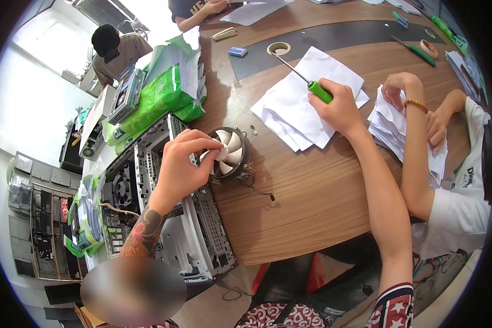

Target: The person unscrews and removes a fan and heatsink assembly from a computer motherboard using a screwdriver.

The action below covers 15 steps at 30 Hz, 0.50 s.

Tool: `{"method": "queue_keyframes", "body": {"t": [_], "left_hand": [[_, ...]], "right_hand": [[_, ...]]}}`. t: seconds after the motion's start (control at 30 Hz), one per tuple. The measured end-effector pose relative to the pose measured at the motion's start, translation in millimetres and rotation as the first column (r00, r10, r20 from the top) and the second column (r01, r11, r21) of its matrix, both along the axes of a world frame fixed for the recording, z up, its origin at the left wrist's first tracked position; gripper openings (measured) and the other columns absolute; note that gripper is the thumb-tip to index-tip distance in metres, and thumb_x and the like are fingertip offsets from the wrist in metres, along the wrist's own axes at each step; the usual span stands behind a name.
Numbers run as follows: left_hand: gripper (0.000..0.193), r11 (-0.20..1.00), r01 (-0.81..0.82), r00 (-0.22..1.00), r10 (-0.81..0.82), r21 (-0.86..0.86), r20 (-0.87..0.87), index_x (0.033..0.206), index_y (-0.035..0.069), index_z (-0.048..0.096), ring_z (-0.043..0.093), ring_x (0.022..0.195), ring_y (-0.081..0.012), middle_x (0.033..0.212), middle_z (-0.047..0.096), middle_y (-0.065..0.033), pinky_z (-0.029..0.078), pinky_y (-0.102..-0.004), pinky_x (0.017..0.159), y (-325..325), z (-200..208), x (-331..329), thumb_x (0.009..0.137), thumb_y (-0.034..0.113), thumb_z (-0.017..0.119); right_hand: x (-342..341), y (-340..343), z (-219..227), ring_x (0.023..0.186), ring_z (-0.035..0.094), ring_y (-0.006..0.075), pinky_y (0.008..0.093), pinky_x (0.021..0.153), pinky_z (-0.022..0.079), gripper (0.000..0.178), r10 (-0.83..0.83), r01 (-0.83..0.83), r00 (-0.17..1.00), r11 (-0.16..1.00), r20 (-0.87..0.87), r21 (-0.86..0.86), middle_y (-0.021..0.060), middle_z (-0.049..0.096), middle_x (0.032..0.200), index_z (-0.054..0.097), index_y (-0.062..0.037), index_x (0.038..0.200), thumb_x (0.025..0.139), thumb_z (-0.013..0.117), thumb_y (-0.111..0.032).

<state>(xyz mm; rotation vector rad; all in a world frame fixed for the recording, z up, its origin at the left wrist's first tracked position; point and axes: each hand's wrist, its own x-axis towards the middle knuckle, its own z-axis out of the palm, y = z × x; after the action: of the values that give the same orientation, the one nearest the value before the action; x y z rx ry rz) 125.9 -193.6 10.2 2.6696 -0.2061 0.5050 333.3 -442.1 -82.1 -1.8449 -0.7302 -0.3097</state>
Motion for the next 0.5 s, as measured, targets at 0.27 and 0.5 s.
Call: {"method": "queue_keyframes", "body": {"t": [0.27,0.5], "left_hand": [[0.016,1.000,0.014,1.000,-0.014,0.002,-0.007,0.089,0.003,0.076,0.062,0.069,-0.0174,0.085,0.069,-0.0080,0.049,-0.0287,0.065,-0.5,1.7,0.0,0.076,-0.005,0.070],[0.016,1.000,0.028,1.000,-0.028,0.005,-0.012,0.089,0.003,0.075,0.062,0.067,-0.0169,0.085,0.069,-0.0080,0.049,-0.0283,0.064,1.5,0.3,-0.1,0.077,-0.007,0.068]], "right_hand": [[0.9,0.3,-1.6,0.052,0.053,0.0267,0.0366,0.054,0.043,0.019,-0.011,0.010,1.000,1.000,0.025,0.001,0.0166,0.057,0.060,0.060,0.0016,0.076,0.079,0.067,-0.016],[1.9,-0.2,-2.7,0.053,0.054,0.0265,0.0360,0.055,0.043,0.019,-0.019,0.019,1.000,1.000,0.023,-0.017,0.0165,0.058,0.061,0.062,0.0019,0.080,0.080,0.068,-0.017]]}}
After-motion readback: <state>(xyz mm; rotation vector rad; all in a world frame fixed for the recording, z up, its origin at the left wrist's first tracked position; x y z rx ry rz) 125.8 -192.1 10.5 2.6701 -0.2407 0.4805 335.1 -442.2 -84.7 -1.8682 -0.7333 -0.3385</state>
